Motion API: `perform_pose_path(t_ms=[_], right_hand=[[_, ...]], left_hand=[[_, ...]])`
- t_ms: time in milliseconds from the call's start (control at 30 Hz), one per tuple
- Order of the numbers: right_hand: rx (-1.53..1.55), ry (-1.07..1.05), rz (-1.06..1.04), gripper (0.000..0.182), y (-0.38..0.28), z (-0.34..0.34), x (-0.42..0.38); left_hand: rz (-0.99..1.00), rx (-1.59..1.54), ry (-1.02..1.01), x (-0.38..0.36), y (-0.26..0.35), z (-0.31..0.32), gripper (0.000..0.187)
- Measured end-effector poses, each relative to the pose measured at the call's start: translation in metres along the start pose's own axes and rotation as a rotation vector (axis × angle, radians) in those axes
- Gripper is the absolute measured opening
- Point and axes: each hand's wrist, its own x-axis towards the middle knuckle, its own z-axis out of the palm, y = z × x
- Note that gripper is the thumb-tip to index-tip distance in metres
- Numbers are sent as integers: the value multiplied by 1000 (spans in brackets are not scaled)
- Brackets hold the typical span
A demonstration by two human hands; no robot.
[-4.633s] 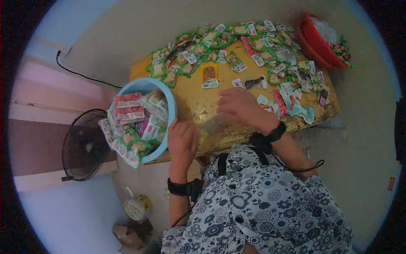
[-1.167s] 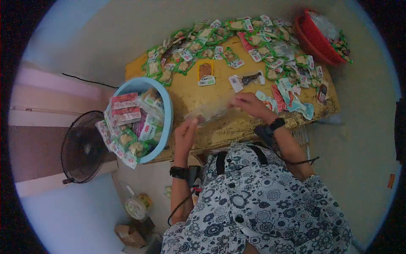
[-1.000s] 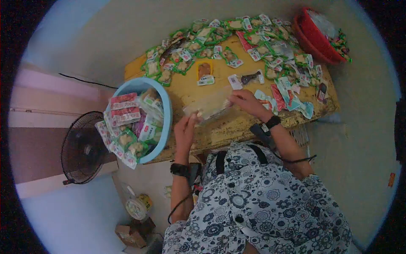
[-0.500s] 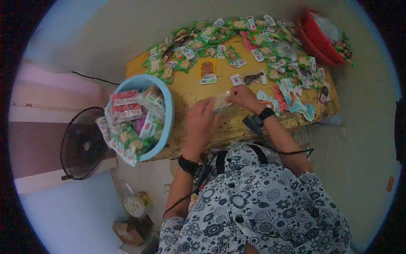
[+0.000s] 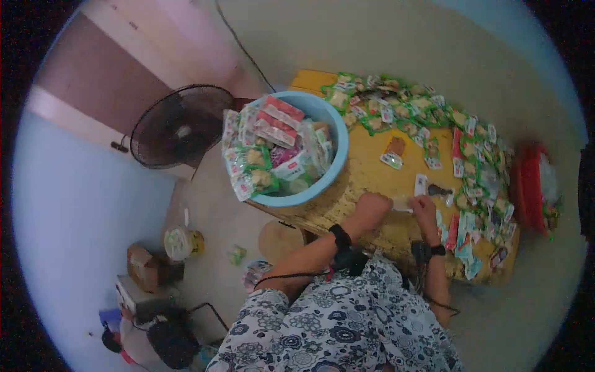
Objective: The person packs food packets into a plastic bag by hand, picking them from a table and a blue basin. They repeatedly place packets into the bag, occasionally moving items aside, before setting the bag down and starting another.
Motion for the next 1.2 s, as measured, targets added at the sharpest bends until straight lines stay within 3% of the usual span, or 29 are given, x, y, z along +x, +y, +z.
perform_pose_path(t_ms=[167,267,400,467,533,600,633,667,767,867,967,1000,1067,1200], right_hand=[[179,60,-174,14,3,-16,-21],[10,135,-195,14,11,-27,-33],[114,89,-93,15,28,-35,-40],[252,71,-153,15,9,-22,-58],[580,6,-28,14,44,-22,-48],[553,-30,4,14,51,-20,-43],[359,-25,-26,15,39,-20,-49],[165,-15,-54,15,30,-16,-55],[302,-66,-119,13,26,-8,-63],[187,-20,-161,15,12,-7,-70],[98,32,-182,16,34,-6,-67],[109,13,-163,16,36,-7,-67],[130,-28,-119,15,18,-9,-76],[138,4,-195,14,55,-6,-70]], left_hand=[[-66,-115,128,-8,-6,0,11],[-129,-269,171,-19,0,-23,14],[-261,-603,197,-41,-4,-83,30],[-290,-751,328,-48,-17,-118,35],[-355,-862,438,-52,-39,-155,37],[-433,-924,573,-55,-60,-182,32],[-456,-953,667,-56,-69,-191,30],[-533,-854,641,-59,-82,-202,31],[-687,-483,624,-63,-152,-211,35],[-751,-332,714,-59,-203,-217,32],[-726,-391,753,-53,-206,-233,34],[-721,-279,682,-49,-214,-235,33],[-708,-54,536,-42,-240,-224,31],[-695,-52,532,-24,-269,-181,34]])
